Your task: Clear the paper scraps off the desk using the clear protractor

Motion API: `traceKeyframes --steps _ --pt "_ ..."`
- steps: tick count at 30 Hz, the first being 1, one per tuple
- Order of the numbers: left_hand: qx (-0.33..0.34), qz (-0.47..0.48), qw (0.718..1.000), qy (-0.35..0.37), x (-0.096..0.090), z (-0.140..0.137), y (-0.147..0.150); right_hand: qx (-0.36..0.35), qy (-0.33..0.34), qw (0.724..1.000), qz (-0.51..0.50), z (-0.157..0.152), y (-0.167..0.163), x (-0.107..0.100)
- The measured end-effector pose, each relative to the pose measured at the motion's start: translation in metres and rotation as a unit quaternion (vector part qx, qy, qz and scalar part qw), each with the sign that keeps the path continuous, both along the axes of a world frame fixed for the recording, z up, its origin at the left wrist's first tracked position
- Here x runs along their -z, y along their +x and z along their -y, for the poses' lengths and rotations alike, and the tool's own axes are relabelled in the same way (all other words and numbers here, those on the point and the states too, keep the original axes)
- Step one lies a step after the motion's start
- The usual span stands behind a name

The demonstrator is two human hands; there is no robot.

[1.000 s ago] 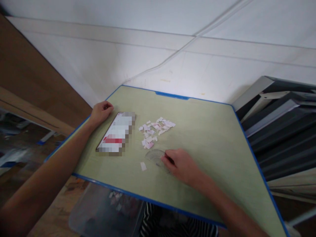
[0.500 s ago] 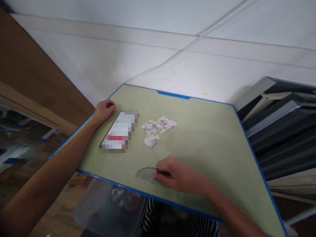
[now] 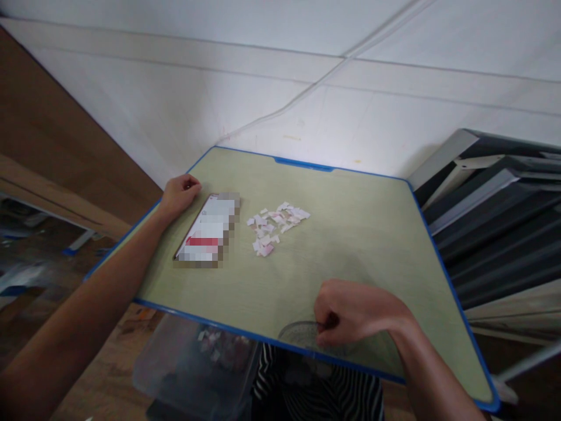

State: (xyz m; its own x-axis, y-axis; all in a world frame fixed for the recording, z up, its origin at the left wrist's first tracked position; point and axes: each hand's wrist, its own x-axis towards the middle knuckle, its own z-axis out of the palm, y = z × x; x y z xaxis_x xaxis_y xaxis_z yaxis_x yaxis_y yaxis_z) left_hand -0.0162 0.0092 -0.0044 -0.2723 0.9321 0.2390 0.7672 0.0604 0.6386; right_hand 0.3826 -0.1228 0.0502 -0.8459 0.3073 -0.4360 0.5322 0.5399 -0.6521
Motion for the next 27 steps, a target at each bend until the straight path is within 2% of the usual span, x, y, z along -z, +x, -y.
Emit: traceKeyframes --steps 5,7,12,15,18,20,24,26,27 --pt "0.003 0.001 1.000 0.003 0.001 0.000 -0.001 -0.015 -0.027 0.999 0.044 0.002 0.003 -0.003" --pt "0.003 0.002 1.000 0.004 0.001 0.000 -0.001 -0.014 -0.015 0.998 0.051 0.004 0.003 -0.003" --pt "0.002 -0.006 1.000 0.006 -0.001 0.000 0.000 -0.030 0.003 0.999 -0.044 0.007 -0.008 -0.002" --pt "0.000 -0.008 1.000 0.003 -0.001 0.001 0.000 0.091 0.015 0.988 -0.126 0.004 -0.015 0.003" --pt "0.000 -0.007 1.000 0.002 -0.001 0.001 0.000 0.235 0.009 0.945 -0.229 -0.003 -0.019 0.015" --pt "-0.002 -0.010 1.000 0.001 -0.001 0.001 0.000 0.296 0.070 0.916 -0.264 -0.010 -0.021 0.025" --pt "-0.001 -0.008 1.000 0.002 -0.001 0.001 0.000 0.366 0.266 0.848 -0.277 -0.022 -0.024 0.040" --pt "0.002 -0.005 1.000 0.004 0.000 0.001 0.000 0.363 0.301 0.839 -0.272 -0.025 -0.026 0.043" --pt "0.002 -0.004 1.000 0.005 0.000 0.001 0.000 0.346 0.298 0.850 -0.263 -0.025 -0.027 0.044"
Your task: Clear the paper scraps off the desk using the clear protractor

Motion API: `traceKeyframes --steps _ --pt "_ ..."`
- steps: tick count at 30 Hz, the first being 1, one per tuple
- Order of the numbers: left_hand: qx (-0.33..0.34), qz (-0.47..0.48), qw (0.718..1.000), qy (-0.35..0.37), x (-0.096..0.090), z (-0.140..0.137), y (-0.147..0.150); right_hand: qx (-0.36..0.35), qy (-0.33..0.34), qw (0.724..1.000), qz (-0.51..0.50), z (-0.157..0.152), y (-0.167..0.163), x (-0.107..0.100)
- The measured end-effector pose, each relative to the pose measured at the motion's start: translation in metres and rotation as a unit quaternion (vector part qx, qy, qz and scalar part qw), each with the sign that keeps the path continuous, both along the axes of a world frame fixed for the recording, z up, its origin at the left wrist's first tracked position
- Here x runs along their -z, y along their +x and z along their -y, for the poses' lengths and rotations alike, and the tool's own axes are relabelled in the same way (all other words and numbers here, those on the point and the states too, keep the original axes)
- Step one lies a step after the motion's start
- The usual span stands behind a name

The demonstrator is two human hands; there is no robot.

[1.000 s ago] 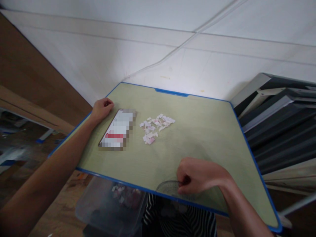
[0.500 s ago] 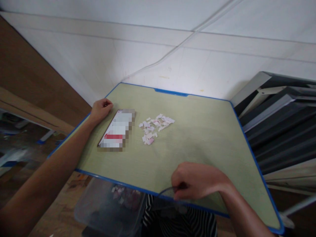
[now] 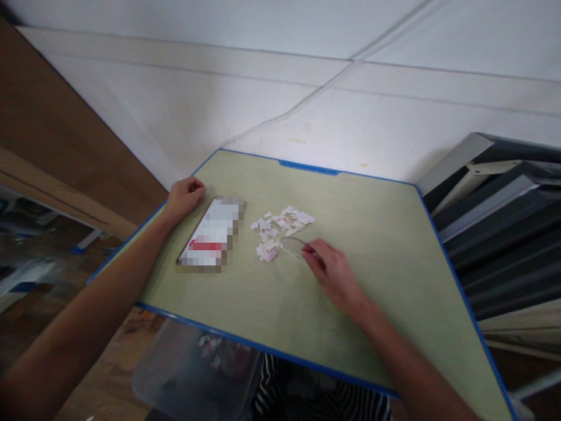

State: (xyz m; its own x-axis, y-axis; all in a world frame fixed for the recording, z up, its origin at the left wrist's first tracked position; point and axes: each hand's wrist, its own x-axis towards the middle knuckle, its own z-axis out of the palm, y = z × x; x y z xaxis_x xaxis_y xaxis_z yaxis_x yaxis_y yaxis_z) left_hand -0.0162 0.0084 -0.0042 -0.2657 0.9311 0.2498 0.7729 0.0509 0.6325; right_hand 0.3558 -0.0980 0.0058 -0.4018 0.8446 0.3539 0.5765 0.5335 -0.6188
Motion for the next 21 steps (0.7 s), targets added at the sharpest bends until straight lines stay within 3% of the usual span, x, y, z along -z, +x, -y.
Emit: traceKeyframes --steps 3,5,11,17,21 --pt "0.002 0.004 1.000 -0.001 0.001 0.000 0.000 -0.089 -0.036 0.994 0.056 0.003 -0.001 -0.001" --pt "0.002 0.006 1.000 0.001 0.001 -0.001 0.000 -0.115 -0.025 0.991 0.061 0.006 0.000 -0.003" --pt "-0.002 0.003 1.000 0.005 0.000 0.000 0.001 -0.092 0.057 0.994 0.033 0.009 -0.005 0.001" --pt "0.000 -0.006 1.000 -0.005 -0.002 0.002 0.003 -0.173 0.025 0.982 0.074 0.015 -0.011 0.002" --pt "0.004 -0.002 1.000 -0.002 -0.003 0.003 0.004 -0.111 0.052 0.992 0.034 0.015 -0.007 0.002"
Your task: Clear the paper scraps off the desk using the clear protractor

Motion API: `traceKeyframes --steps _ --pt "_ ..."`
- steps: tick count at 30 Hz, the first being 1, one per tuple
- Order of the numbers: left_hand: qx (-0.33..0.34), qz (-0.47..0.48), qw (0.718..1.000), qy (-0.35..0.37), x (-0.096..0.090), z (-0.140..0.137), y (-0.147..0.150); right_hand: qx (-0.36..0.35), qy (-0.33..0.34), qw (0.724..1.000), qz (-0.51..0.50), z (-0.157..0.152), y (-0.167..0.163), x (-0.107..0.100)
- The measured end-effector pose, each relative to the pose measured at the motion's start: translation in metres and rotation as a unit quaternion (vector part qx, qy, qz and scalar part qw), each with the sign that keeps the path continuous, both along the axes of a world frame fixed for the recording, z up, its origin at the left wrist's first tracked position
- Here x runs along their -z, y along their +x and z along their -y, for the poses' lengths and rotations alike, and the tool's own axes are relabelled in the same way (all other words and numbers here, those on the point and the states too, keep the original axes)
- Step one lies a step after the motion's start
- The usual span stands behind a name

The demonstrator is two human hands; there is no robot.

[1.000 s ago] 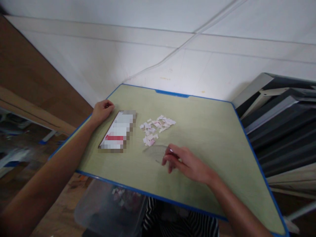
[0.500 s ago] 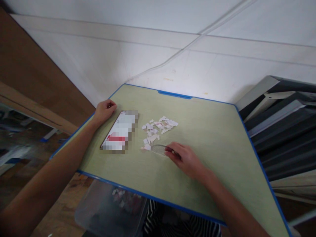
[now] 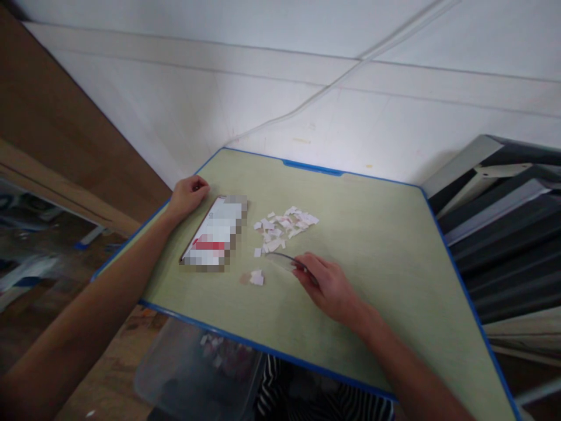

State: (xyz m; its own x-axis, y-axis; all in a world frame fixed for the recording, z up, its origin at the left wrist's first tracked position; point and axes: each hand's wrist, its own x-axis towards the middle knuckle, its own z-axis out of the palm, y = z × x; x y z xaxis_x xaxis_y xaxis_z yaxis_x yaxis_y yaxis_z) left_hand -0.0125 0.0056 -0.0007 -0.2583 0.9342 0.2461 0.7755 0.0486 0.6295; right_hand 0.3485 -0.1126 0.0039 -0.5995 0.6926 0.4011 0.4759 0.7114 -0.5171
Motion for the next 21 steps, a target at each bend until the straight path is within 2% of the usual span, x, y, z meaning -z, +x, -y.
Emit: traceKeyframes --steps 5,10,16,21 --pt "0.005 0.006 1.000 0.005 0.001 -0.001 -0.001 -0.038 -0.025 0.996 0.072 0.003 0.001 -0.005" --pt "0.007 0.005 1.000 0.014 0.004 -0.002 -0.003 -0.028 0.024 0.999 0.007 0.011 0.000 -0.015" --pt "-0.001 0.002 1.000 0.016 0.007 -0.004 -0.004 -0.091 0.027 0.992 0.078 0.016 -0.001 -0.013" --pt "0.005 0.012 1.000 0.013 0.006 -0.003 -0.004 -0.046 0.033 0.998 0.034 0.014 -0.001 -0.010"
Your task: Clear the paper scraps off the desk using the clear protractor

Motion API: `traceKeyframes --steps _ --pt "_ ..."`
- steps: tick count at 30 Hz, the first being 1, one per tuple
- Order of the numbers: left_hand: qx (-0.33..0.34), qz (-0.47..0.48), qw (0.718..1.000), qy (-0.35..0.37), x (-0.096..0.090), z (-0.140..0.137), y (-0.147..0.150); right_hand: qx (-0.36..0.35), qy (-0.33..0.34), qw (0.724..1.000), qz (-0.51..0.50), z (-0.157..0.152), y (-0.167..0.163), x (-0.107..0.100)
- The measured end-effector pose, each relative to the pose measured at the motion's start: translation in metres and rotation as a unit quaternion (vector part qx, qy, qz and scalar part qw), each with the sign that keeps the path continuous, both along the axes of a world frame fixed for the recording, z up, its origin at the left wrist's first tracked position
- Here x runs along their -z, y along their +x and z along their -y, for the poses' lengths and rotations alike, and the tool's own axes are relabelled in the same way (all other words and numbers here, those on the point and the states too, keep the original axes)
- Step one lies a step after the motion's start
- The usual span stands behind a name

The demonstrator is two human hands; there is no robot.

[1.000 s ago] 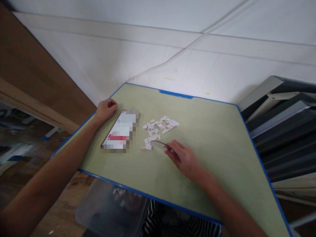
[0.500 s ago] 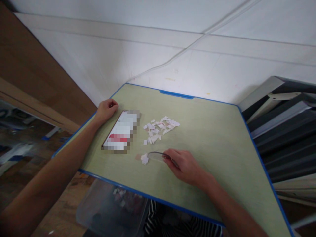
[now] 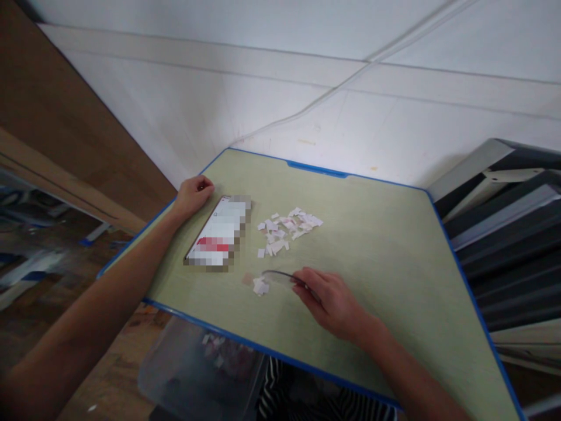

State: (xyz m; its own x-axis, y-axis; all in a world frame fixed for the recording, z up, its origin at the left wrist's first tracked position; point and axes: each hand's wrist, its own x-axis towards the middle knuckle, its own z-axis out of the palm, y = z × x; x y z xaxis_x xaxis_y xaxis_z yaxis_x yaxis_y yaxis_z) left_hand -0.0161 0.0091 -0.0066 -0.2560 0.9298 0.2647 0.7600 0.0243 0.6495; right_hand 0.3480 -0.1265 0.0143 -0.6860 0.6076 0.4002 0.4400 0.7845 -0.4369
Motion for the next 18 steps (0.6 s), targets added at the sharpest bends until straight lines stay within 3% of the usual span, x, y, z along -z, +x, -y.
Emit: traceKeyframes --steps 11,16,18 --pt "-0.006 -0.004 1.000 -0.005 -0.0045 0.0027 0.0046 -0.001 -0.046 0.997 0.058 -0.0020 0.0026 -0.0017" --pt "-0.005 0.002 1.000 -0.006 -0.0042 0.0026 0.0042 0.028 0.054 0.996 0.064 -0.0051 0.0044 0.0032" --pt "-0.001 0.003 1.000 -0.003 -0.0043 0.0028 0.0042 0.032 0.060 0.997 0.035 -0.0041 0.0052 0.0022"
